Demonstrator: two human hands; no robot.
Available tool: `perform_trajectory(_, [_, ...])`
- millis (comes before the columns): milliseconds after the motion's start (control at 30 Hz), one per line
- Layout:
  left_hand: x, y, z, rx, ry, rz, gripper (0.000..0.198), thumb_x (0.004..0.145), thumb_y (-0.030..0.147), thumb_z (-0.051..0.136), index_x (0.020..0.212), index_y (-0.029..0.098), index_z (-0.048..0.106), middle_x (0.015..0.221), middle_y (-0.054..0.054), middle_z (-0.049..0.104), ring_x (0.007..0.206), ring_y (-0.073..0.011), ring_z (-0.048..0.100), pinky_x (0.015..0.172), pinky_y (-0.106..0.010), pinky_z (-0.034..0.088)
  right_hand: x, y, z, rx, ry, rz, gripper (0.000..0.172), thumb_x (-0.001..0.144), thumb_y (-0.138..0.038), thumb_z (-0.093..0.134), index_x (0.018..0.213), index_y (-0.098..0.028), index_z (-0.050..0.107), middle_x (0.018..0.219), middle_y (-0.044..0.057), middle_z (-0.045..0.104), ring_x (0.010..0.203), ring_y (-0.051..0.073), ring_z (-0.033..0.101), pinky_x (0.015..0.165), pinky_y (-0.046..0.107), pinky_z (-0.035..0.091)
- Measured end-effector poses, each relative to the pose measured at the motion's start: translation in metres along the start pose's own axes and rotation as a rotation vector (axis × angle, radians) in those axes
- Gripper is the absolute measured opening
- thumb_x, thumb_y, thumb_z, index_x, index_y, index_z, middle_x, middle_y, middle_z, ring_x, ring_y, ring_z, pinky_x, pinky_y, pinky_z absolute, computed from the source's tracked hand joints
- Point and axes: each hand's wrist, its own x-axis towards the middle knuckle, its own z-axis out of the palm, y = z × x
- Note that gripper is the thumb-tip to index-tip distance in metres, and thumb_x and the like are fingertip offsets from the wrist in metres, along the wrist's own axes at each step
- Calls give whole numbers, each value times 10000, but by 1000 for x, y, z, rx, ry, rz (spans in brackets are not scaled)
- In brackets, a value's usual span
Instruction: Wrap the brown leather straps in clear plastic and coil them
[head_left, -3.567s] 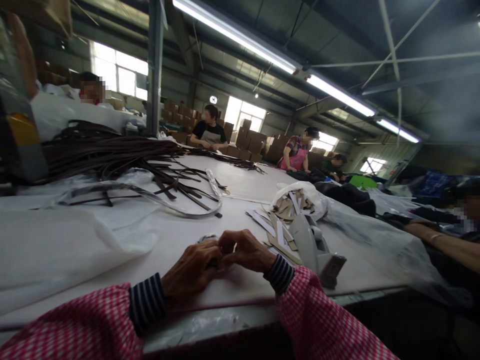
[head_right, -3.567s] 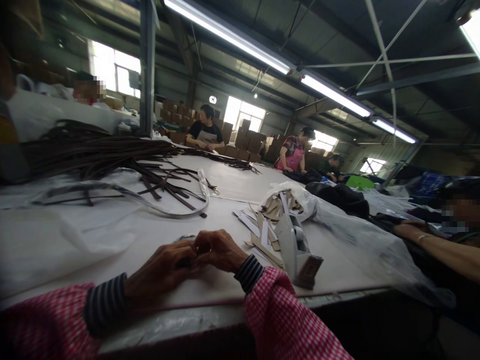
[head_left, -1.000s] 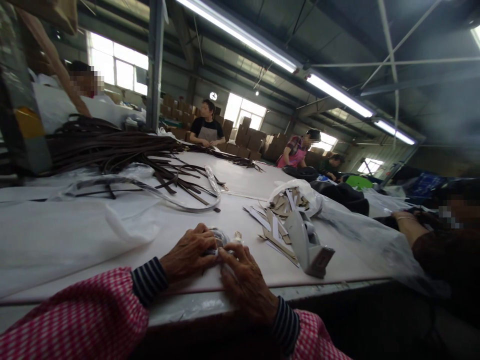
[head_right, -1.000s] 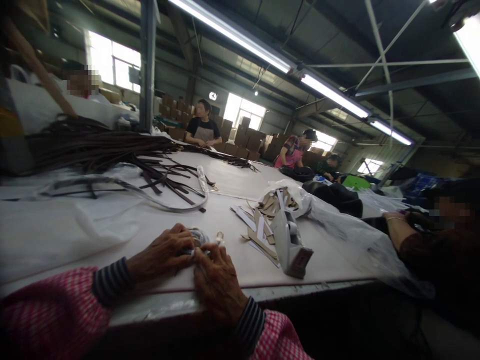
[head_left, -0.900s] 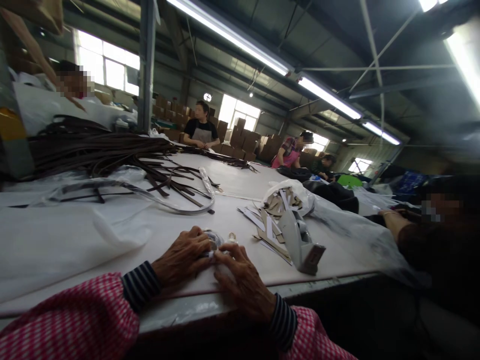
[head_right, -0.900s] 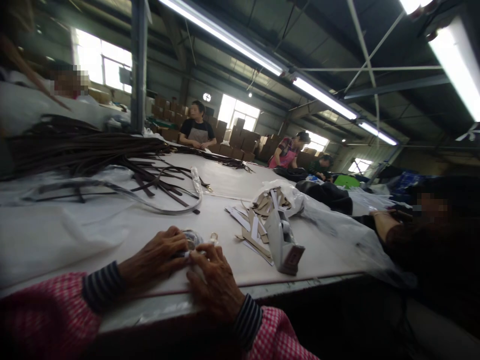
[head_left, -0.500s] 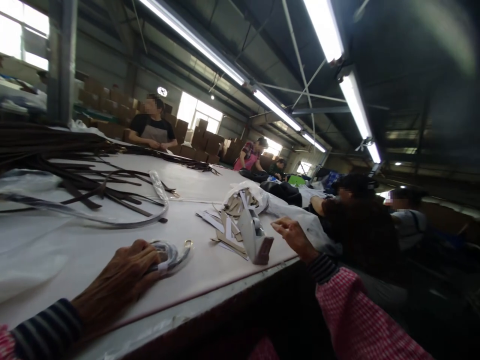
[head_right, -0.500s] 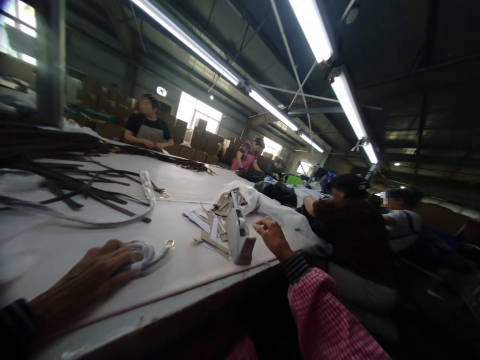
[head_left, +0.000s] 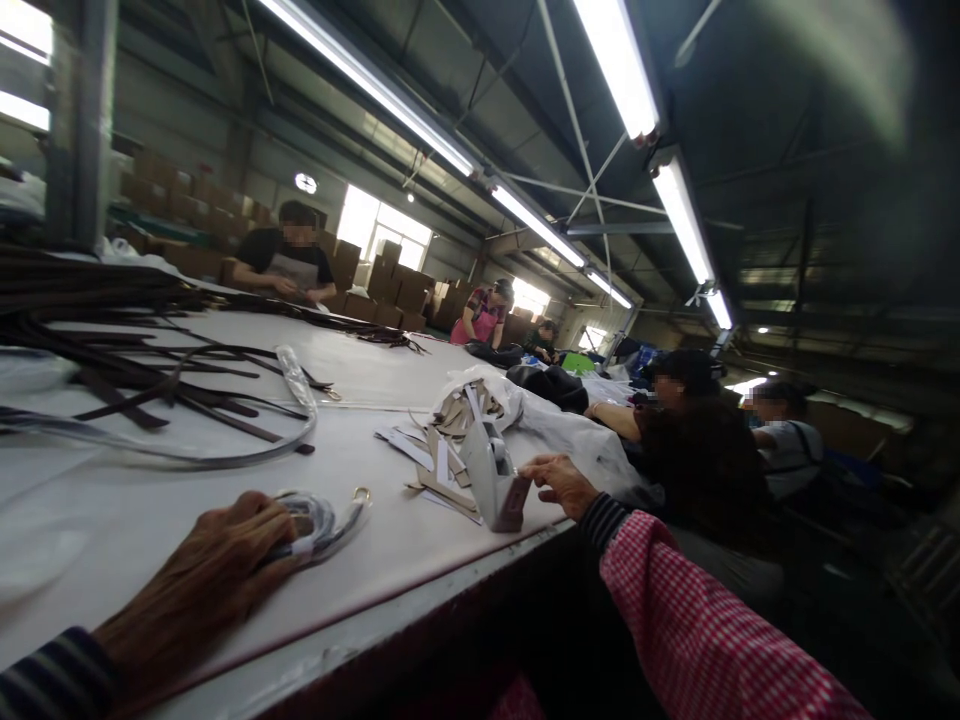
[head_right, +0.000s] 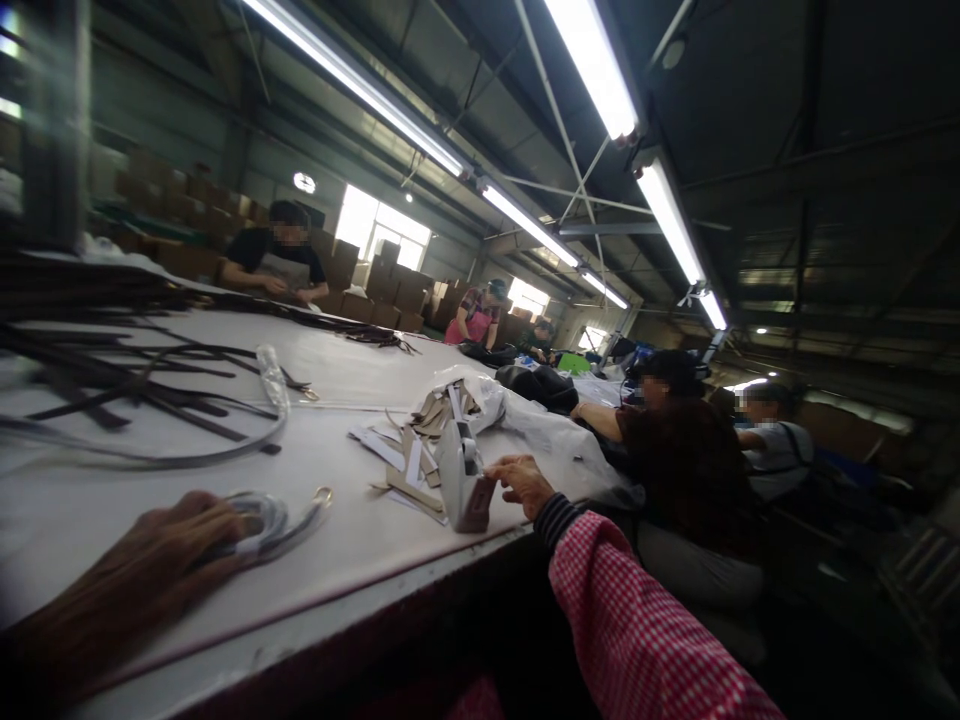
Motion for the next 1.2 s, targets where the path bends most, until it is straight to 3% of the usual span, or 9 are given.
perform_trajectory(200, [-1, 1, -3, -27, 35, -73, 277, 927, 515, 588, 875, 277, 720, 976, -56, 703, 1029, -316, 621, 849, -406, 455, -4, 9, 10, 175, 73, -8, 231, 547, -337, 801, 632, -175, 660, 706, 10, 556, 768, 172, 491, 622, 263, 416])
perform_trajectory(367, [-2, -2, -1, -4, 65, -143, 327, 947, 517, 527, 905, 250, 711, 990, -48, 702, 1069, -339, 590, 879, -458, 434, -25, 23, 17, 336, 149, -66, 295, 586, -412, 791, 701, -190, 635, 791, 9, 589, 791, 160, 528, 647, 245, 441])
perform_trajectory(600, [-1, -19, 8, -42, 151, -197, 284, 917, 523, 518, 899, 310, 705, 998, -50, 712, 1087, -358, 606, 839, -460, 451, -47, 52, 34, 434, 84, -24, 448, 544, -494, 833, 742, -183, 578, 752, 29, 603, 604, 126, 528, 496, 222, 392])
perform_trajectory(767, [2, -12, -1, -144, 140, -267, 384, 938, 592, 488, 971, 282, 712, 1050, -48, 716, 1109, -339, 599, 943, -470, 467, -37, 54, 36, 365, 109, -85, 466, 562, -539, 809, 738, -190, 556, 679, -12, 573, 524, 89, 472, 457, 196, 318])
perform_trajectory(967, [3, 8, -17, -268, 154, -407, 468, 901, 633, 524, 993, 214, 710, 1065, -103, 669, 1010, -314, 630, 937, -451, 484, -44, 62, 18, 135, 107, -124, 343, 537, -435, 804, 541, -193, 561, 447, -18, 489, 426, 102, 391, 407, 215, 238])
perform_trajectory(1033, [3, 11, -18, -284, 190, -421, 442, 900, 608, 546, 969, 201, 705, 1037, -97, 657, 971, -300, 629, 921, -450, 486, -49, 67, 19, 78, 129, -120, 347, 543, -473, 782, 529, -201, 568, 429, -9, 477, 412, 113, 377, 399, 228, 233])
perform_trajectory(1133, [4, 12, -14, -268, 222, -396, 360, 914, 544, 581, 946, 205, 700, 1008, -82, 651, 976, -293, 616, 909, -444, 478, -59, 60, 43, 92, 217, -190, 385, 585, -551, 781, 612, -211, 601, 512, -12, 506, 454, 125, 405, 418, 243, 296])
perform_trajectory(1200, [4, 13, -12, -234, 231, -365, 298, 919, 499, 607, 937, 213, 692, 996, -75, 653, 998, -293, 604, 892, -433, 472, -72, 41, 80, 196, 70, -250, 409, 640, -557, 806, 663, -209, 593, 552, -25, 499, 461, 110, 387, 420, 234, 278])
